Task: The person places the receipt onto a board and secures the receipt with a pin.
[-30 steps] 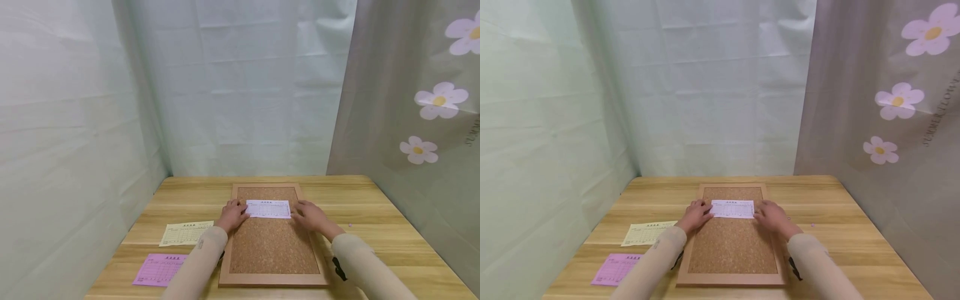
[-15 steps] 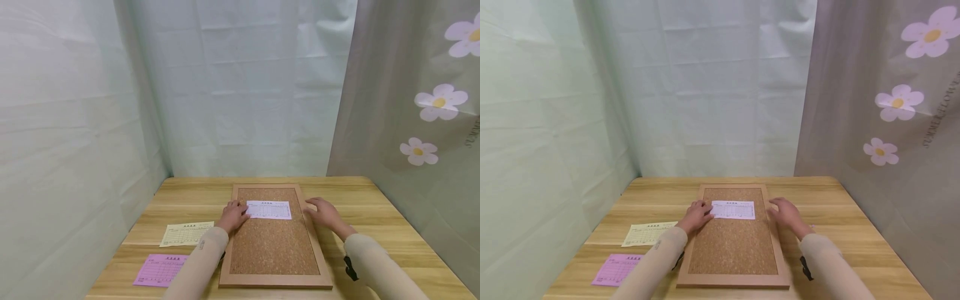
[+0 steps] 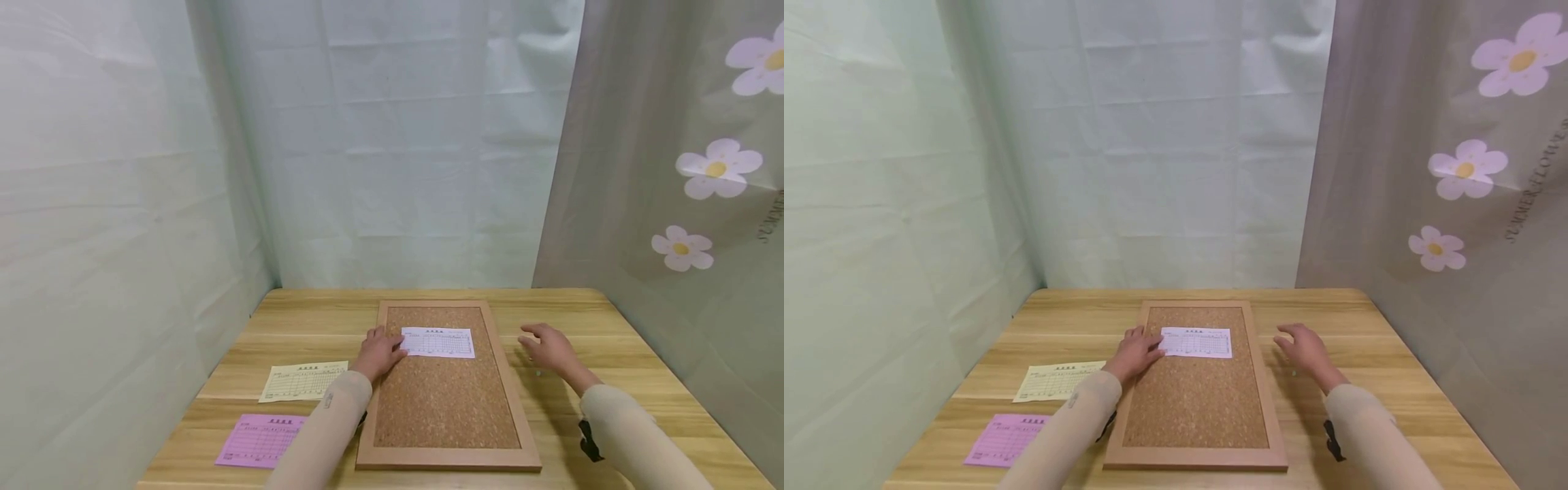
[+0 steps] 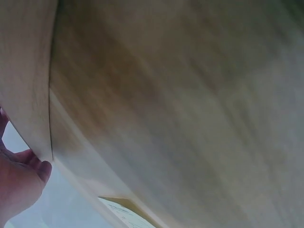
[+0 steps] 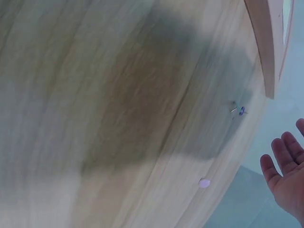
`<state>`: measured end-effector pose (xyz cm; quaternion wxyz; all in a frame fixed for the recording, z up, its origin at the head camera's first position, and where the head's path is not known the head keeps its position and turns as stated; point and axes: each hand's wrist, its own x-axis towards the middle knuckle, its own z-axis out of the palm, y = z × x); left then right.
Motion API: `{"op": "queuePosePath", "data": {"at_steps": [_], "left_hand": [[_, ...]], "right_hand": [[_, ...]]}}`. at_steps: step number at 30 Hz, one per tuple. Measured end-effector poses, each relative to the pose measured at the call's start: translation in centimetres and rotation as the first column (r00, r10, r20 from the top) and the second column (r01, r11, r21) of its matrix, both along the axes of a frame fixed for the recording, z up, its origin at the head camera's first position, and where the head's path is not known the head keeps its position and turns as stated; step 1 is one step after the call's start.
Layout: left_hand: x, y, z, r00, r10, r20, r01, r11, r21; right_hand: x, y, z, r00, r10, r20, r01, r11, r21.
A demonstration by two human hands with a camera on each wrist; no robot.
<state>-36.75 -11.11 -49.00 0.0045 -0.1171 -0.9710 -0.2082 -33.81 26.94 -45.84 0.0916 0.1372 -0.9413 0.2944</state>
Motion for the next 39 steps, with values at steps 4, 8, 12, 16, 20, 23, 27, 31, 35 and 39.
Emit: {"op": "queuePosePath", "data": {"at_steps": [4, 8, 12, 16, 20, 23, 27, 31, 35, 39], "left_hand": [[0.0, 0.0, 0.0, 1.000, 0.004, 0.009, -0.004, 1.000, 0.011], [0.0, 0.1, 0.0, 1.000, 0.009, 0.019, -0.009, 1.000, 0.012], [-0.1, 0.0, -0.1, 1.000, 0.012, 0.017, -0.012, 1.000, 0.005], [-0.2, 0.0, -0.2, 1.000, 0.019, 0.021, -0.019, 1.000, 0.000], [-0.2, 0.0, -0.3, 0.999, 0.025, 0.023, -0.025, 1.000, 0.003], [-0.2, 0.0, -0.3, 0.999, 0.025, 0.027, -0.025, 1.000, 0.001], [0.0, 0.1, -0.2, 1.000, 0.015, 0.018, -0.015, 1.000, -0.007], [0.1, 0.1, 0.0, 1.000, 0.006, 0.008, -0.006, 1.000, -0.010], [0.1, 0.0, -0.1, 1.000, 0.005, 0.007, -0.005, 1.000, -0.014], [0.0, 0.0, -0.1, 1.000, 0.008, 0.013, -0.008, 1.000, -0.009]], "right_hand": [[0.2, 0.5, -0.1, 0.997, -0.027, 0.070, 0.031, 0.998, -0.058], [0.4, 1.0, -0.2, 0.993, -0.051, 0.108, 0.061, 0.994, -0.094], [0.5, 1.3, -0.4, 0.986, -0.079, 0.149, 0.100, 0.986, -0.137], [0.6, 1.6, -0.7, 0.976, -0.094, 0.195, 0.130, 0.975, -0.180], [0.6, 1.7, -1.0, 0.963, -0.109, 0.246, 0.166, 0.960, -0.225], [0.7, 1.8, -1.3, 0.952, -0.117, 0.282, 0.190, 0.950, -0.248], [0.8, 2.0, -1.8, 0.943, -0.130, 0.307, 0.219, 0.936, -0.277], [0.6, 2.1, -2.3, 0.940, -0.139, 0.312, 0.239, 0.920, -0.312], [0.5, 2.2, -2.8, 0.930, -0.147, 0.336, 0.264, 0.904, -0.337], [0.5, 2.3, -3.2, 0.928, -0.137, 0.347, 0.265, 0.896, -0.355]]}}
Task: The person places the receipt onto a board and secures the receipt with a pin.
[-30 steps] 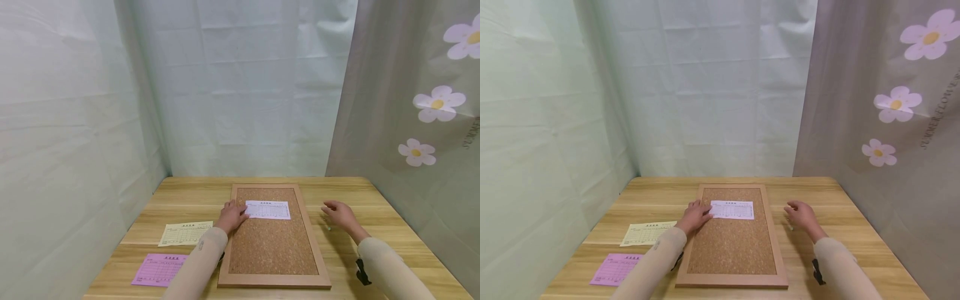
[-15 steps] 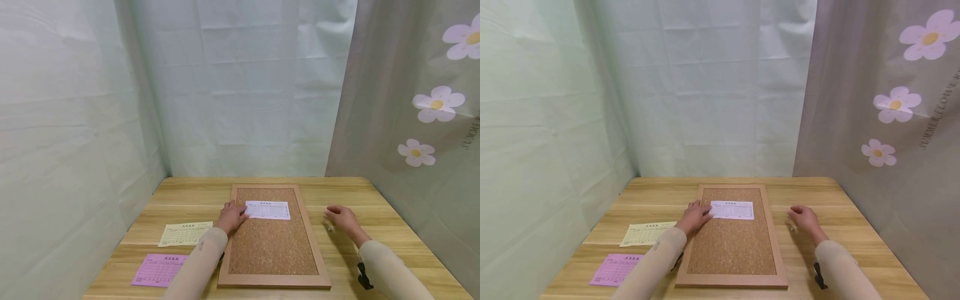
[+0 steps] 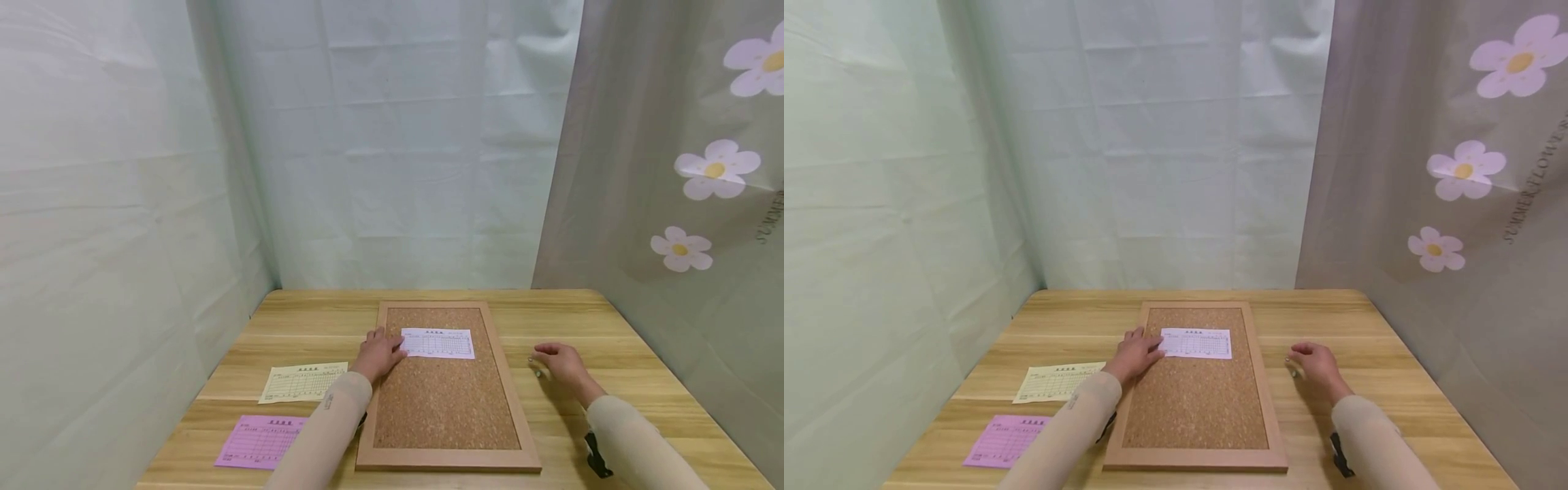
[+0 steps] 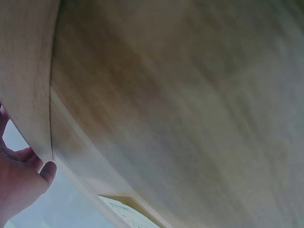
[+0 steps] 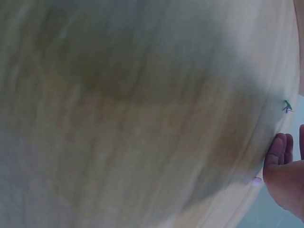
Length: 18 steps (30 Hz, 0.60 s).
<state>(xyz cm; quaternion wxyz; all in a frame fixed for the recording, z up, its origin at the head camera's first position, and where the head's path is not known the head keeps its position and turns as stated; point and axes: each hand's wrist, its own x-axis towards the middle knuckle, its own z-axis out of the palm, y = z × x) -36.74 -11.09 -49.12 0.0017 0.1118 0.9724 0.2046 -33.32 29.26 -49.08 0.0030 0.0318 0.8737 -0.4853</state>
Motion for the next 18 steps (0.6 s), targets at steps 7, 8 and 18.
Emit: {"op": "queuePosePath", "data": {"at_steps": [7, 8, 18], "left_hand": [[0.1, -0.1, 0.1, 1.000, 0.002, 0.002, -0.002, 1.000, 0.010], [0.1, -0.1, 0.1, 1.000, 0.003, 0.003, -0.003, 1.000, 0.012], [0.3, 0.0, 0.2, 1.000, 0.000, -0.005, 0.000, 1.000, 0.015]], "right_hand": [[-0.1, -0.2, -0.6, 1.000, 0.004, -0.012, -0.004, 0.999, 0.034], [-0.2, -0.2, -0.7, 1.000, 0.004, -0.015, -0.003, 0.999, 0.037], [-0.7, 0.1, -1.3, 0.999, 0.007, -0.044, -0.003, 0.996, 0.089]]}}
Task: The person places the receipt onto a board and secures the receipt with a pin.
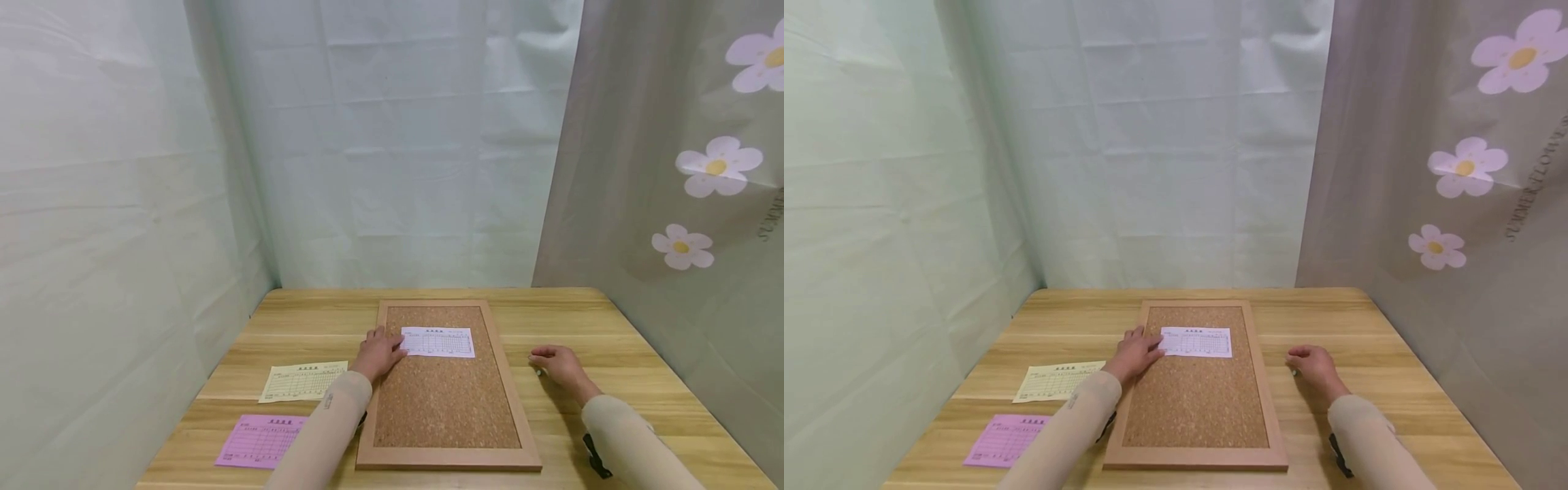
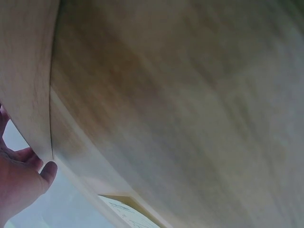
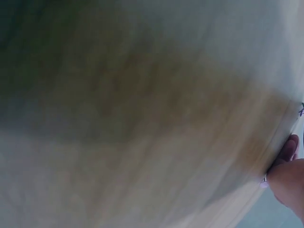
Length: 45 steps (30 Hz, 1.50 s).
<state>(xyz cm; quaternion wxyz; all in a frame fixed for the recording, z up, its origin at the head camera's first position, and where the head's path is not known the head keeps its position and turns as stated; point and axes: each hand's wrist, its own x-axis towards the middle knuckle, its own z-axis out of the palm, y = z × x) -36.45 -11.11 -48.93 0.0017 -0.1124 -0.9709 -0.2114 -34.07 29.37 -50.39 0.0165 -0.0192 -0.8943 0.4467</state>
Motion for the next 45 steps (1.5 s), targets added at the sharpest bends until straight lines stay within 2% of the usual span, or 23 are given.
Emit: {"op": "queuePosePath", "data": {"at_steps": [17, 21, 36, 45], "left_hand": [[-0.1, 0.0, -0.1, 1.000, -0.008, -0.009, 0.008, 1.000, -0.009], [-0.1, 0.1, -0.1, 1.000, -0.013, -0.028, 0.012, 1.000, -0.022], [-0.1, 0.0, -0.2, 1.000, -0.011, -0.025, 0.011, 1.000, -0.013], [-0.2, 0.1, -0.2, 1.000, -0.006, -0.025, 0.006, 1.000, -0.017]], "right_hand": [[0.0, -0.3, 0.9, 1.000, 0.003, 0.012, -0.004, 0.997, 0.082], [-0.1, -0.3, 0.8, 1.000, -0.003, 0.010, 0.002, 0.996, 0.086], [-0.3, -0.4, 0.9, 1.000, -0.007, -0.009, 0.008, 0.993, 0.121], [-0.1, -0.5, 1.1, 1.000, -0.005, 0.008, 0.005, 0.994, 0.109]]}}
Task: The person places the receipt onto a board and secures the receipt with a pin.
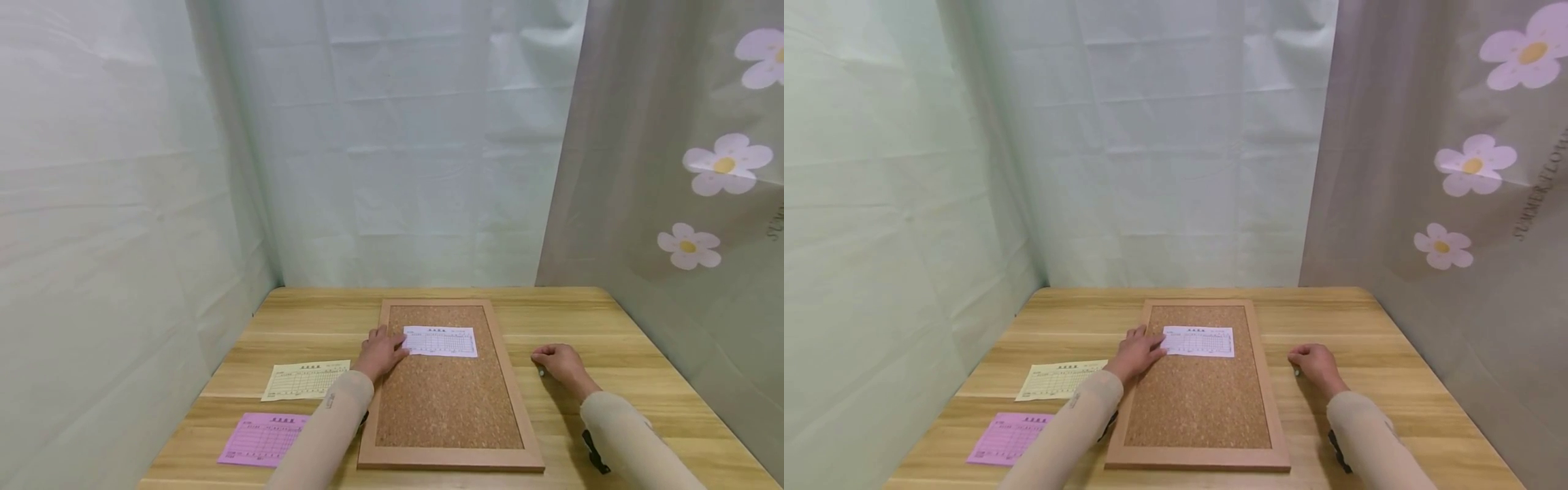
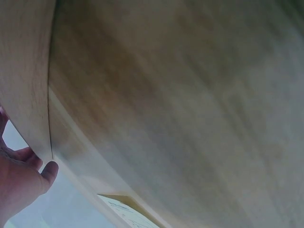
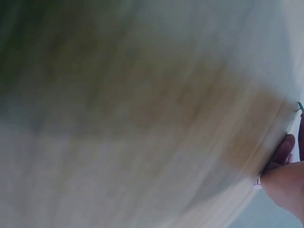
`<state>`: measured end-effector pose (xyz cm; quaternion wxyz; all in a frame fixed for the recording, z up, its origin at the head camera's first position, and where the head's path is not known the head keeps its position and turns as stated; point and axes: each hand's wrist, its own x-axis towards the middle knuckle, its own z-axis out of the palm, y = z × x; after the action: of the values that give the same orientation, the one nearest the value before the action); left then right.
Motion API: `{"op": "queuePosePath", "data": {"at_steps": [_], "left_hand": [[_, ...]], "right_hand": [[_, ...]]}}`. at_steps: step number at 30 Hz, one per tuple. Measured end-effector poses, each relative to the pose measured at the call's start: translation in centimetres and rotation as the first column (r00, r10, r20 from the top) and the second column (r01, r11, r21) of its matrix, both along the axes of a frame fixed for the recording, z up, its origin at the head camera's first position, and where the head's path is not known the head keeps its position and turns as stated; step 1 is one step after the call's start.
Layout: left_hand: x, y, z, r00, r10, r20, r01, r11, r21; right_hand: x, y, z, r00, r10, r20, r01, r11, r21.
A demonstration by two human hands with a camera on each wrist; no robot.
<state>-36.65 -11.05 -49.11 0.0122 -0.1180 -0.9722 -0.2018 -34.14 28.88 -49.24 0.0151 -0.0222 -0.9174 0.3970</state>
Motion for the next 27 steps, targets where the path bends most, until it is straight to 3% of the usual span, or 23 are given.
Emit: {"op": "queuePosePath", "data": {"at_steps": [12, 27], "left_hand": [[0.02, 0.01, 0.08, 1.000, 0.003, 0.010, -0.003, 1.000, 0.003], [-0.08, 0.04, -0.05, 1.000, -0.002, -0.016, 0.002, 1.000, -0.017]], "right_hand": [[0.27, 0.10, 0.47, 0.999, 0.040, -0.021, -0.040, 0.999, -0.008], [-0.23, 0.05, 0.55, 0.999, 0.002, -0.045, -0.004, 0.999, -0.047]]}}
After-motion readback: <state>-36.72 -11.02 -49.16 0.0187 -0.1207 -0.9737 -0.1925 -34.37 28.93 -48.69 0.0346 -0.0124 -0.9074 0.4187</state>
